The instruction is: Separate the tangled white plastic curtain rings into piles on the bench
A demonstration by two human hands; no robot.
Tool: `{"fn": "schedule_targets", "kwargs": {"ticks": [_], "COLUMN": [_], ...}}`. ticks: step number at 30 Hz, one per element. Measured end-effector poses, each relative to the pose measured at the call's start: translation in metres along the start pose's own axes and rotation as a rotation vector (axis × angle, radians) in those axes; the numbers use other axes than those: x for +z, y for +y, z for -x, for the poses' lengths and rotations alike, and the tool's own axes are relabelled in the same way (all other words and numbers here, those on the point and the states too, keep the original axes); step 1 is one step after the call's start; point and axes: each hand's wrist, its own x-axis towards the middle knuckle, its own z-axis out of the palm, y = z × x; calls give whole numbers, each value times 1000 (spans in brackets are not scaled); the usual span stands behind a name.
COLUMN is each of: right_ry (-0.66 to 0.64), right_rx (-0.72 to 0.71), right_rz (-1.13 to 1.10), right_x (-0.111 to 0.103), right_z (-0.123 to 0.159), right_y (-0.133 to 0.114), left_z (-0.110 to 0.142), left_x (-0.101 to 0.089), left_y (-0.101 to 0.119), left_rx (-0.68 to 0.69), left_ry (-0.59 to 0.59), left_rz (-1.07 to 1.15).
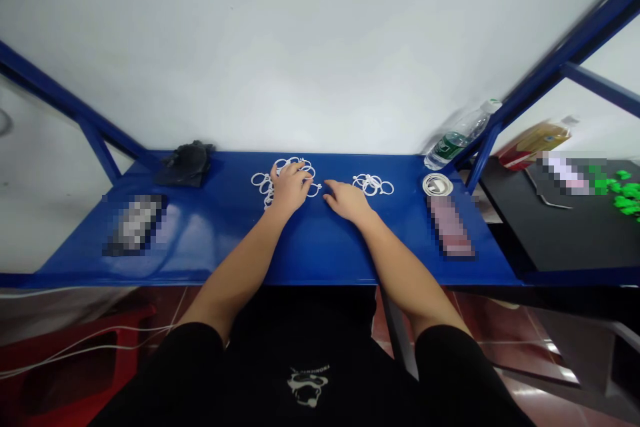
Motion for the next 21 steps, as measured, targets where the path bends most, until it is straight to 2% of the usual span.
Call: {"fn": "schedule_targets", "kwargs": {"ticks": [3, 6, 11, 14, 18, 21], "right_ry": [23, 154, 306, 348, 410, 442], "right_rx": [13, 39, -76, -80, 0, 38], "right_rz": [-27, -201, -508, -539, -569, -562], "right_x": [5, 2, -1, 0, 0, -1], "right_z": [-2, -4, -4, -4, -4, -5], "right_y": [-1, 3, 9, 9, 11, 13], "left_z": [0, 0, 0, 2, 4, 2], "left_x": [-1, 2, 6, 6, 4, 4], "left_y": [4, 5, 6, 9, 12, 10], "left_rx": [74, 190, 329, 331, 231, 246], "left_ry": [30, 26, 0, 2, 47, 30], "left_rz": [58, 120, 235, 287, 360, 365]}}
